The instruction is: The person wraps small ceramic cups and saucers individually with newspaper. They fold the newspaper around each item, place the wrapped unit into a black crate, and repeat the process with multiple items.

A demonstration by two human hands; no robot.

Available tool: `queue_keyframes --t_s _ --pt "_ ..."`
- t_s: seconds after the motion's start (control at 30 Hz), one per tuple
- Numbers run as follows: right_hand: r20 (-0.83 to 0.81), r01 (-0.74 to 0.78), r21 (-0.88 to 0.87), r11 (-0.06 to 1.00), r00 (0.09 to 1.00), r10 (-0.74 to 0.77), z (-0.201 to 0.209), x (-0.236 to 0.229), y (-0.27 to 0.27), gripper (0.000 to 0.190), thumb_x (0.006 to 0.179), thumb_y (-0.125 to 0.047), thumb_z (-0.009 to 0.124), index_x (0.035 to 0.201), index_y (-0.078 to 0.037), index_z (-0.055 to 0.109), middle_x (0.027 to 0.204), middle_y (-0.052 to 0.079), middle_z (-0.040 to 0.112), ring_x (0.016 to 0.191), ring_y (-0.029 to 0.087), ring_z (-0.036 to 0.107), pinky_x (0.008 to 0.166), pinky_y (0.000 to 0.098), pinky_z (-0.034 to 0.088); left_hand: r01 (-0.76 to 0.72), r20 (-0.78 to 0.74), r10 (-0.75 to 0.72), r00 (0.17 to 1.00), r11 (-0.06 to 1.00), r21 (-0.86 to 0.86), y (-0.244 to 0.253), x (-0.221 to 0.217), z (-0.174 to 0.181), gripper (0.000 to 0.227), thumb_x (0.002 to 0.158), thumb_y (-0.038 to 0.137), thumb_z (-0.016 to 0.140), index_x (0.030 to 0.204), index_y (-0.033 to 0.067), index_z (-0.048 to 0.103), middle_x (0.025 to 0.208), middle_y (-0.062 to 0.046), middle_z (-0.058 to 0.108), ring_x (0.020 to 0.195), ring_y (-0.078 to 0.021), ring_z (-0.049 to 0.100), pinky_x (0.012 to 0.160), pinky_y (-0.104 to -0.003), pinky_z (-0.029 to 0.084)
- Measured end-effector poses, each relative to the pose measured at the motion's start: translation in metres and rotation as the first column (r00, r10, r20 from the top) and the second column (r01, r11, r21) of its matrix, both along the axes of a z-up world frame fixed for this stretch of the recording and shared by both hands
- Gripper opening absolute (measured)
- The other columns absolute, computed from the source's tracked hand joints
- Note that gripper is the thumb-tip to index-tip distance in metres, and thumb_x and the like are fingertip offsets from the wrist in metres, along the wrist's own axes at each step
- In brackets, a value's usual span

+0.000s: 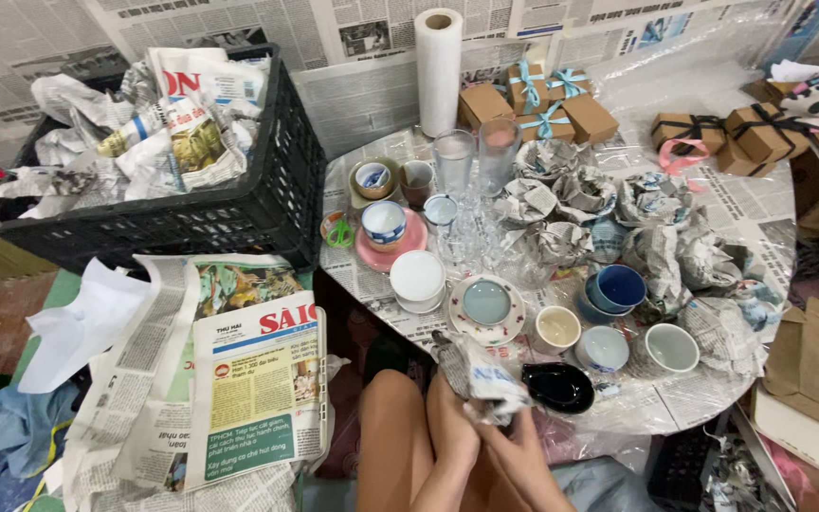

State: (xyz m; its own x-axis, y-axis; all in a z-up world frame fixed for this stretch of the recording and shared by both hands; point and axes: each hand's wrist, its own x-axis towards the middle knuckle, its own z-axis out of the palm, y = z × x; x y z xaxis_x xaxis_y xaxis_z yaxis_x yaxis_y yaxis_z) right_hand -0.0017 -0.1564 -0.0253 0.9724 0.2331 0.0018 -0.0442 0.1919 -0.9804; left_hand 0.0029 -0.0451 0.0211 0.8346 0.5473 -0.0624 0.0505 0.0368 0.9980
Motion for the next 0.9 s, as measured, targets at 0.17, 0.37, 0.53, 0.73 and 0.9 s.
queue_keyframes --t_s 0.17,0.37,0.53,0.73,0.9 --pt "-0.025 0.265 0.005 0.964 0.964 -0.265 -0.015 0.018 -0.010 0.043 0.088 0.003 0.067 0.130 0.002 0.059 0.118 0.011 0.069 0.105 0.018 0.065 0.090 0.0311 0.053 -0.008 0.055 0.011 0.998 0.999 -0.045 0.009 0.000 0.015 0.043 0.092 0.019 0.068 0.131 0.0049 0.056 0.122 -0.007 0.068 0.112 -0.0221 0.066 0.095 -0.035 0.051" --pt "-0.249 0.285 0.101 0.953 0.935 -0.253 0.025 0.043 -0.032 0.026 0.100 -0.010 0.060 0.123 0.001 0.065 0.110 0.007 0.072 0.094 0.016 0.067 0.078 0.0318 0.054 0.078 0.063 -0.045 0.997 0.567 -0.820 0.023 0.006 0.009 0.041 0.090 0.019 0.066 0.128 0.0052 0.060 0.119 -0.009 0.067 0.109 -0.0218 0.066 0.093 -0.037 0.054" --pt "-0.455 0.301 0.155 0.941 0.867 -0.203 0.066 0.058 -0.035 0.027 0.110 -0.017 0.063 0.131 -0.001 0.065 0.113 0.012 0.069 0.085 0.021 0.057 0.066 0.0367 0.041 0.164 0.106 -0.148 0.983 0.465 -0.870 0.030 0.002 0.002 0.051 0.092 0.036 0.069 0.134 0.0086 0.058 0.124 -0.004 0.067 0.112 -0.0174 0.066 0.097 -0.038 0.055" --pt "-0.543 0.334 0.145 0.931 0.814 -0.207 0.118 0.065 -0.036 0.030 0.102 -0.022 0.058 0.128 -0.006 0.059 0.118 0.010 0.069 0.105 0.023 0.067 0.091 0.0432 0.054 0.096 0.025 -0.239 0.971 0.288 -0.953 0.034 0.004 -0.008 0.060 0.090 0.039 0.072 0.140 0.0125 0.054 0.129 -0.009 0.067 0.115 -0.0241 0.068 0.099 -0.042 0.058" --pt "-0.516 0.323 0.206 0.924 0.838 -0.179 0.139 0.075 -0.051 0.031 0.103 -0.024 0.053 0.126 -0.006 0.061 0.122 0.009 0.071 0.111 0.021 0.068 0.098 0.0415 0.054 0.225 0.146 -0.282 0.948 0.271 -0.936 0.039 0.000 -0.016 0.059 0.091 0.035 0.073 0.141 0.0099 0.054 0.130 -0.010 0.068 0.119 -0.0253 0.067 0.100 -0.042 0.058"
